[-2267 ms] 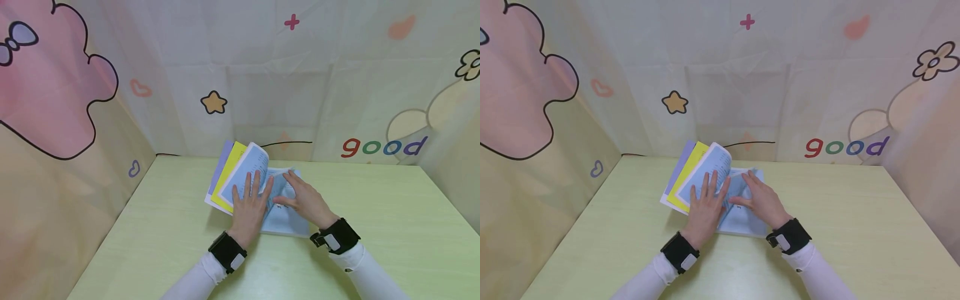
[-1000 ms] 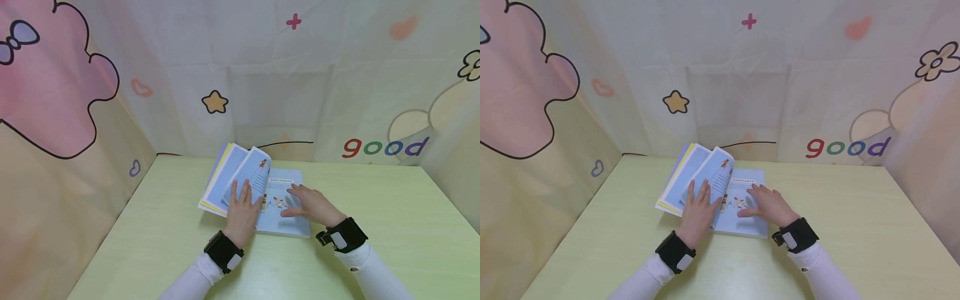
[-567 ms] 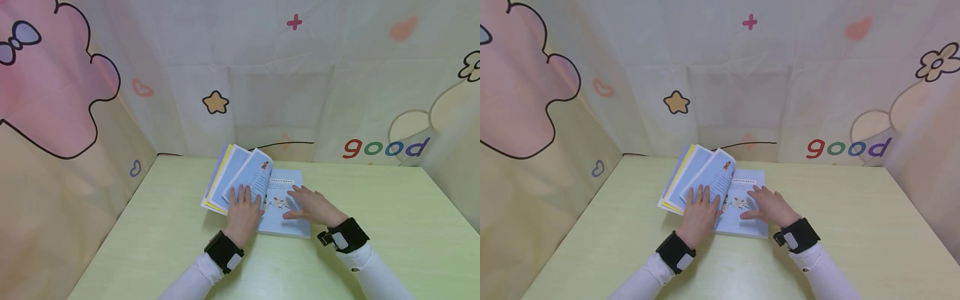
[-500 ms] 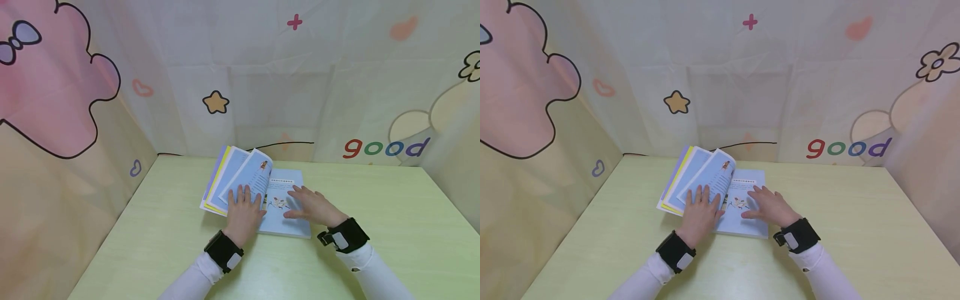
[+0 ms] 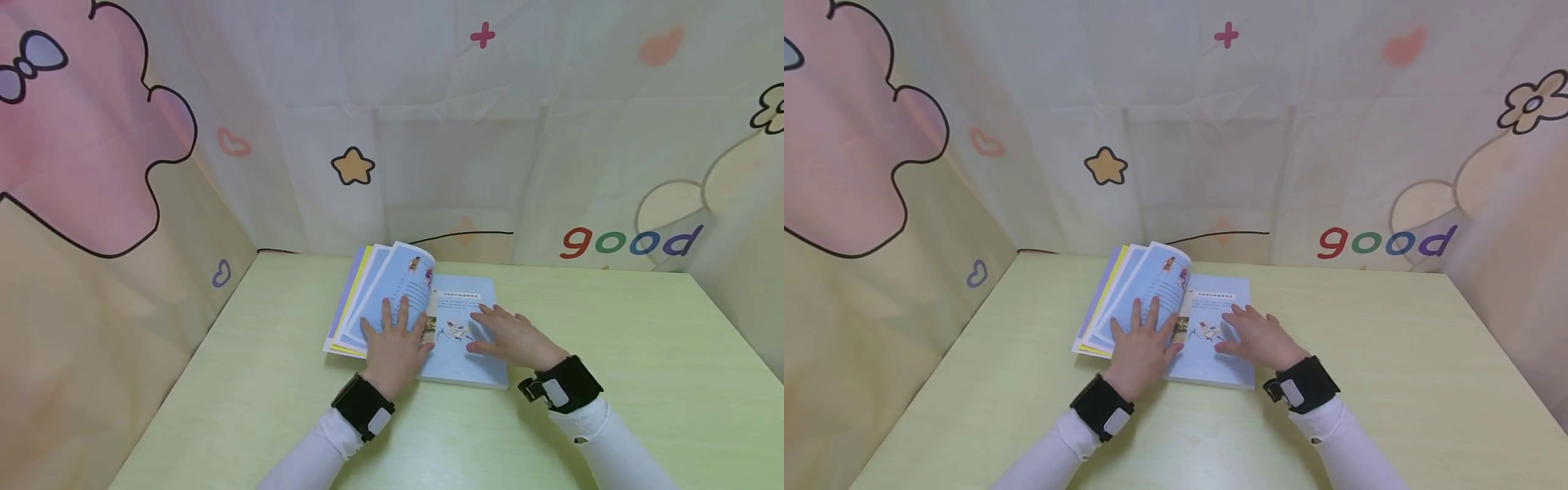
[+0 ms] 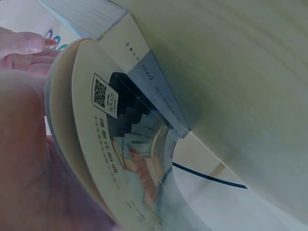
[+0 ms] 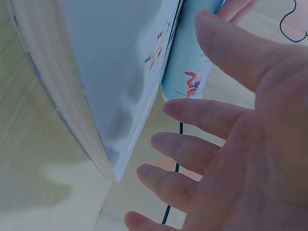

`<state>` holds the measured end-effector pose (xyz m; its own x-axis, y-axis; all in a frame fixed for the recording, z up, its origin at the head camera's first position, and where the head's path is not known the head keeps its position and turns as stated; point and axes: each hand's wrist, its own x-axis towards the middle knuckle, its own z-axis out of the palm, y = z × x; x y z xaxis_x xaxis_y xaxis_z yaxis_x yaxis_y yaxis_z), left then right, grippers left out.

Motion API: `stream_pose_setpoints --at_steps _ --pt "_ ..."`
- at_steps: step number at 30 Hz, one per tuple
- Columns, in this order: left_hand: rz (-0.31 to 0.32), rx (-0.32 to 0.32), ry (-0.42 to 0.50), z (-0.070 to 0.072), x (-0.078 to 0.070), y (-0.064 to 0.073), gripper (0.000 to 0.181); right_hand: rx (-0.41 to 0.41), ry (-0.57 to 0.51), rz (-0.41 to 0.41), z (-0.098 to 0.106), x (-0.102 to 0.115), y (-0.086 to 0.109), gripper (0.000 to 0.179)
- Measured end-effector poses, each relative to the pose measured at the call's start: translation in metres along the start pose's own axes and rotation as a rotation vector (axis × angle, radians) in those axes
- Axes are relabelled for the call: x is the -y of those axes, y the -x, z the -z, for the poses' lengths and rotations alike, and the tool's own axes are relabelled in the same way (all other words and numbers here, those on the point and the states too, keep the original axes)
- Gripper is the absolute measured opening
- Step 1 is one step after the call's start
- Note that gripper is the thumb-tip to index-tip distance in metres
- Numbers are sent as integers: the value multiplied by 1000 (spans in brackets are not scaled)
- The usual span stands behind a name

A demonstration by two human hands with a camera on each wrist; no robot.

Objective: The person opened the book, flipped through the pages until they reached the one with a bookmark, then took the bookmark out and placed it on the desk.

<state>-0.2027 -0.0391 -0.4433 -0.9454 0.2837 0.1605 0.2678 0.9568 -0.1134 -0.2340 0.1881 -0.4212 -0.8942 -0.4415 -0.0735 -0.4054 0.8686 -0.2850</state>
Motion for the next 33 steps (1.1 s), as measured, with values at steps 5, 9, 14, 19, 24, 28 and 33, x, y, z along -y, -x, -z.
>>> stream_pose_setpoints --at_steps 5,9,14,19,24,28,33 --pt "4 -34 -15 0 1 2 57 4 1 -4 -1 0 -1 67" --pt "16 -47 -11 0 2 2 57 5 7 -3 -1 0 0 66" --pt "19 -54 -65 1 3 3 58 7 7 0 -1 0 1 64" --pt "17 -79 -89 2 4 3 58 8 18 10 -1 2 1 64" --pt "27 -67 -69 1 5 2 59 14 16 10 0 4 1 65" --pt "32 -52 -50 2 5 2 59 28 6 -1 -1 4 0 66" --pt "29 -44 -29 1 6 1 60 46 -1 -19 -2 3 -2 66"
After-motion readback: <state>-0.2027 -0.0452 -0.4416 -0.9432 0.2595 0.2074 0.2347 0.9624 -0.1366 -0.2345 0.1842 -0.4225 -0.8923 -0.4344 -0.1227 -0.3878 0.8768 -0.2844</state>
